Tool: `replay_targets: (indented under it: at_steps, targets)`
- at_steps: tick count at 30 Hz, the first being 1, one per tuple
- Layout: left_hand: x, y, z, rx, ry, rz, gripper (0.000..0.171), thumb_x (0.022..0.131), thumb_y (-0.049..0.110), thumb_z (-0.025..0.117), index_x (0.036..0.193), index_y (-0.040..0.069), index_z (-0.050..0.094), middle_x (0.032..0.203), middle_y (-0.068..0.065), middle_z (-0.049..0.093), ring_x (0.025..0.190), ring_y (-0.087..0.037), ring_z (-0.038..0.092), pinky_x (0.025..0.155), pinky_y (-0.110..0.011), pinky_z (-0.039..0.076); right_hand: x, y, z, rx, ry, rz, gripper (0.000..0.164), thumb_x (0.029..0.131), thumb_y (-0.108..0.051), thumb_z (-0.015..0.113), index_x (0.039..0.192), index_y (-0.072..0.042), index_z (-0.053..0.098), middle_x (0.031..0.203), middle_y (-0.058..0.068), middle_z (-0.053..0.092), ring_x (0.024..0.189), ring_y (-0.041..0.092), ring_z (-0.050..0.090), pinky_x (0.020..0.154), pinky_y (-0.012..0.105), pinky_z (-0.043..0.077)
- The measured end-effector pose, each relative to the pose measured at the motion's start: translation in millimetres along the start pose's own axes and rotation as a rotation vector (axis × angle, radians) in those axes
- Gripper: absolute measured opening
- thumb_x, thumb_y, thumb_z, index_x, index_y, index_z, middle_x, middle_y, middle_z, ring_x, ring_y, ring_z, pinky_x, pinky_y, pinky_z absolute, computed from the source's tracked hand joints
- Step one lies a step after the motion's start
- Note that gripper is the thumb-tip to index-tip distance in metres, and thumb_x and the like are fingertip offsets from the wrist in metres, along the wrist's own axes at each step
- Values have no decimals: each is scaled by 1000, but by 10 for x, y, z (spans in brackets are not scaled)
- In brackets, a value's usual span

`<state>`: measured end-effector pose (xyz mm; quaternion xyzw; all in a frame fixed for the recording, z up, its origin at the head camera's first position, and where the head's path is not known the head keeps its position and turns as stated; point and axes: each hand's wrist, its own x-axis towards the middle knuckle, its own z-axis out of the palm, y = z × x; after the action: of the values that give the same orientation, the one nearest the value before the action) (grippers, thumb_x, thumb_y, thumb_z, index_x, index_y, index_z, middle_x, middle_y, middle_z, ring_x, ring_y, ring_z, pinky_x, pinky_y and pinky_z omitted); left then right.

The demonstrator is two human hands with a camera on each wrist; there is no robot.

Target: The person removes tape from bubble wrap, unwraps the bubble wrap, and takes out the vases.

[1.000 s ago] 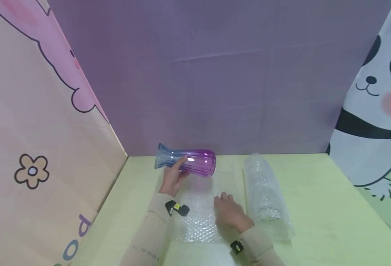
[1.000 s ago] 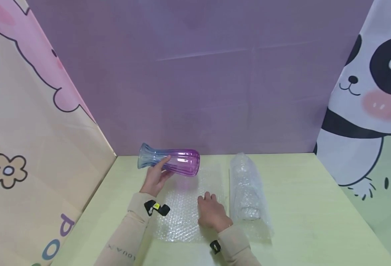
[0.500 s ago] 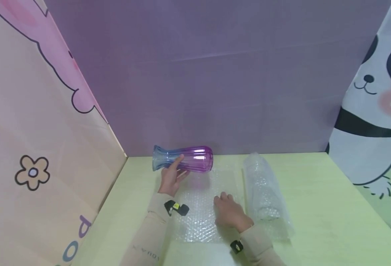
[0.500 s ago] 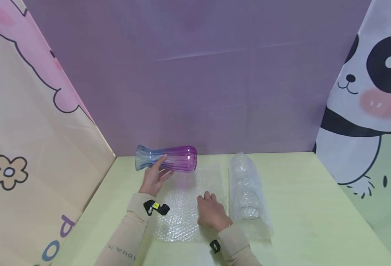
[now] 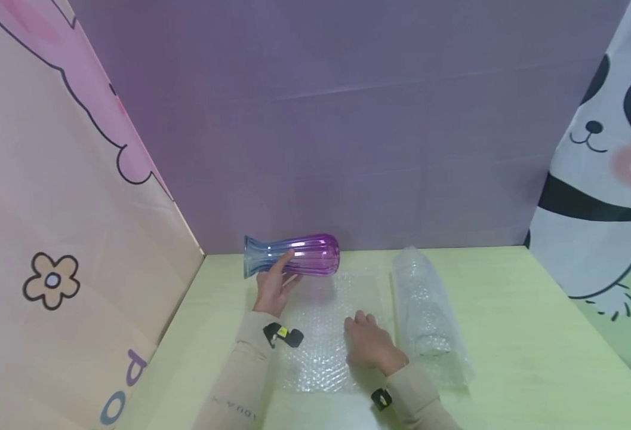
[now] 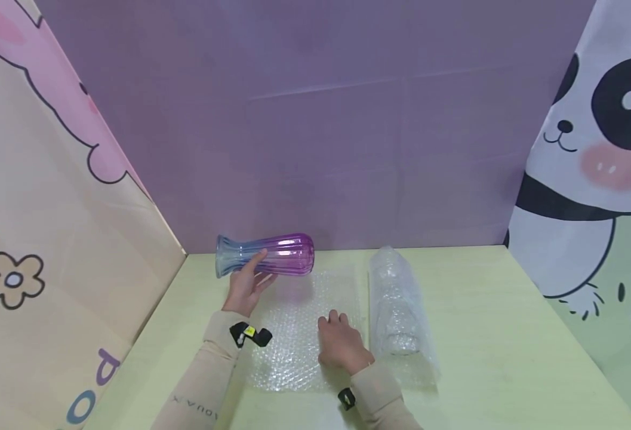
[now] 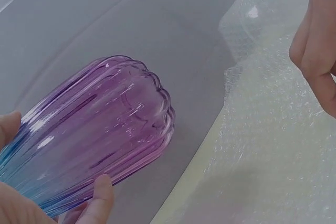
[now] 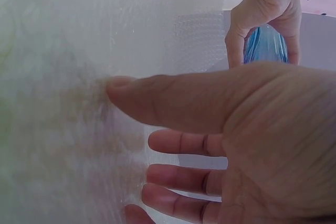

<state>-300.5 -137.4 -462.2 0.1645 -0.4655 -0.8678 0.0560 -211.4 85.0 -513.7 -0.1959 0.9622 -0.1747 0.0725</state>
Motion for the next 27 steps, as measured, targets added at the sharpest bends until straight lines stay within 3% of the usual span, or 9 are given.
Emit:
replay_targets:
  at_steps: [7, 14, 21, 27]
  targets:
    - [14, 8, 6, 1, 4, 20, 44, 82, 20, 86, 116, 13, 59, 98, -1, 71, 107, -30, 69, 98, -45, 60, -2, -11, 0, -10, -12, 10, 53, 69, -13, 83, 114, -1, 59, 108, 15, 52, 94, 28, 46, 65, 43, 53]
    - [15, 58, 50, 16, -4, 45, 49, 79, 20, 89, 117, 14, 58, 106, -2, 68, 124, -40, 61, 105, -50, 56, -1, -6, -4, -11, -4, 15, 50, 68, -11, 82, 112, -2, 60, 106, 13, 51, 93, 28, 46, 64, 43, 52]
    - [42, 72, 95, 48, 15, 62, 49, 81, 20, 87, 117, 15, 55, 102, 0, 65, 115, -36, 64, 105, -49, 55, 5, 9, -9, -9, -4, 21, 48, 68, -11, 82, 110, -4, 60, 106, 13, 50, 92, 27, 46, 63, 41, 51]
    - [87, 85, 133, 74, 43, 80, 58, 82, 22, 87, 126, 15, 51, 112, -4, 62, 120, -40, 63, 104, -50, 56, 15, 33, 14, -5, -10, 23, 52, 69, -10, 81, 115, -1, 60, 109, 15, 51, 94, 28, 46, 63, 41, 51]
